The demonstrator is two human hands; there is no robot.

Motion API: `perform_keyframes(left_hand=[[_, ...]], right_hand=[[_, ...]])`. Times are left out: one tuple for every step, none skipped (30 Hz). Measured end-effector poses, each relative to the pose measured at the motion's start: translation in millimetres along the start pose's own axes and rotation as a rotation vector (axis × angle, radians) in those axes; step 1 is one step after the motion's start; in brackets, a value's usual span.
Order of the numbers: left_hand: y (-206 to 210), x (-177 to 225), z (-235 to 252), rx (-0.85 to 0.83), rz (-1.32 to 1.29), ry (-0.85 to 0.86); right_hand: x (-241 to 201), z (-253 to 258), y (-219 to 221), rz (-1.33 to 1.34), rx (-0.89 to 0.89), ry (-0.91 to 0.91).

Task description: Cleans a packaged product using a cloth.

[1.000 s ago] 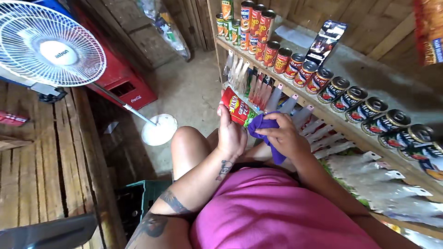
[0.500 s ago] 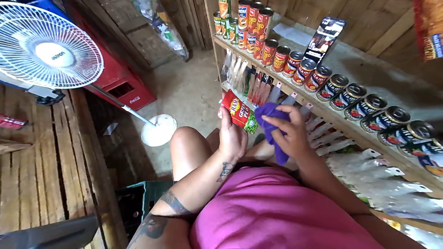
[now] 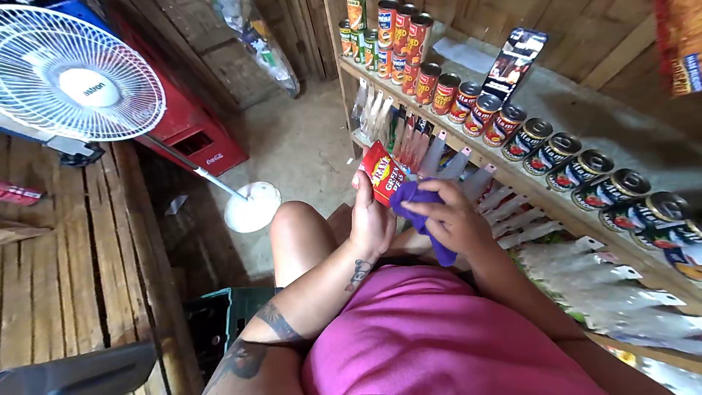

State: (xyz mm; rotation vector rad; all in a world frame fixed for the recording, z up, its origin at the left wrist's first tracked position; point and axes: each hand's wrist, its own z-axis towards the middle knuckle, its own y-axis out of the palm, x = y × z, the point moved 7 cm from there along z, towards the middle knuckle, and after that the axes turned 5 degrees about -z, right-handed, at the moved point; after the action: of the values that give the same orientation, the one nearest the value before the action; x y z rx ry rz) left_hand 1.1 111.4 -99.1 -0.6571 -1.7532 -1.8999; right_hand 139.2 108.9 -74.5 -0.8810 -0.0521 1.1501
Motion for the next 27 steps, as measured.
perform_keyframes(left_hand=[[-0.3,-1.7,-0.1,0.006,0.037,-0.001],[-0.5,-3.0,-0.8,0.021,0.078,-0.006],[-0.7,-4.4,-1.8,0.024,0.122,-0.015],[-0.4,-6.0,-2.4,0.010,0.146,-0.026],[0.6,-7.5,-3.2,-0.018,0.161,-0.037],[1.7,-9.4,-3.9,-0.041,0.171,-0.047],[2.5,-11.7,-4.8,-0.050,0.170,-0.061],[2.8,-14.0,-5.3,-0.049,0.167,-0.074],[2.9,-15.1,-5.3,-0.040,0.171,-0.079],[3.0,-15.1,-5.0,-0.040,0.188,-0.077],[3.1,-14.3,-4.9,-0.041,0.222,-0.069],[3.2,-13.2,-5.1,-0.041,0.269,-0.059],[3.2,-12.6,-5.6,-0.042,0.310,-0.049],[3.2,-13.1,-6.2,-0.047,0.339,-0.047],[2.8,-15.2,-6.9,-0.050,0.350,-0.061],[2.2,-18.4,-7.7,-0.042,0.350,-0.085],[1.3,-21.6,-8.6,-0.020,0.347,-0.113],[0.8,-24.7,-9.6,-0.011,0.346,-0.146],[0.6,-27.0,-10.5,-0.010,0.340,-0.174],[0.7,-27.9,-11.0,-0.017,0.328,-0.190],[1.1,-27.3,-10.8,-0.029,0.309,-0.194],[1.5,-25.8,-10.0,-0.051,0.288,-0.192],[1.4,-23.5,-9.1,-0.060,0.260,-0.181],[1.2,-20.6,-8.2,-0.054,0.230,-0.165],[1.6,-17.1,-7.2,-0.055,0.201,-0.147],[2.7,-12.6,-6.1,-0.067,0.166,-0.123],[3.7,-7.9,-5.2,-0.076,0.126,-0.098]], right_hand=[[-5.1,0.2,2.2,0.001,-0.016,-0.029],[-5.6,-0.4,4.5,0.000,-0.031,-0.026],[-2.1,-1.2,6.0,0.008,-0.034,-0.001],[3.8,-1.9,6.2,0.009,-0.029,0.045],[10.9,-2.3,5.6,-0.009,-0.027,0.107],[18.4,-2.7,4.9,-0.026,-0.029,0.173],[24.7,-3.5,3.8,-0.037,-0.033,0.228],[28.8,-4.7,2.6,-0.040,-0.033,0.256],[28.6,-4.7,1.1,-0.035,-0.031,0.257],[23.5,-3.6,-0.4,-0.024,-0.020,0.222],[14.9,-2.0,-1.2,-0.021,-0.011,0.161],[5.6,-0.7,-0.9,-0.025,-0.004,0.094],[-1.2,0.0,0.0,-0.028,0.004,0.046],[-3.7,-0.1,1.6,-0.036,0.008,0.027],[-1.9,-0.6,3.1,-0.043,0.004,0.038],[3.0,-1.3,4.4,-0.049,-0.009,0.072],[9.3,-2.0,5.4,-0.058,-0.028,0.123],[15.3,-2.3,5.7,-0.071,-0.045,0.173],[20.5,-2.7,5.8,-0.076,-0.058,0.220],[24.2,-3.1,5.6,-0.069,-0.061,0.259],[26.7,-3.4,5.2,-0.057,-0.059,0.290],[28.1,-3.4,4.9,-0.046,-0.059,0.311],[29.1,-3.5,4.8,-0.035,-0.061,0.321],[30.2,-4.1,4.7,-0.019,-0.069,0.331],[31.1,-4.4,4.3,0.001,-0.077,0.338],[31.9,-4.7,3.7,0.028,-0.077,0.338],[32.2,-4.6,3.1,0.057,-0.075,0.330]])
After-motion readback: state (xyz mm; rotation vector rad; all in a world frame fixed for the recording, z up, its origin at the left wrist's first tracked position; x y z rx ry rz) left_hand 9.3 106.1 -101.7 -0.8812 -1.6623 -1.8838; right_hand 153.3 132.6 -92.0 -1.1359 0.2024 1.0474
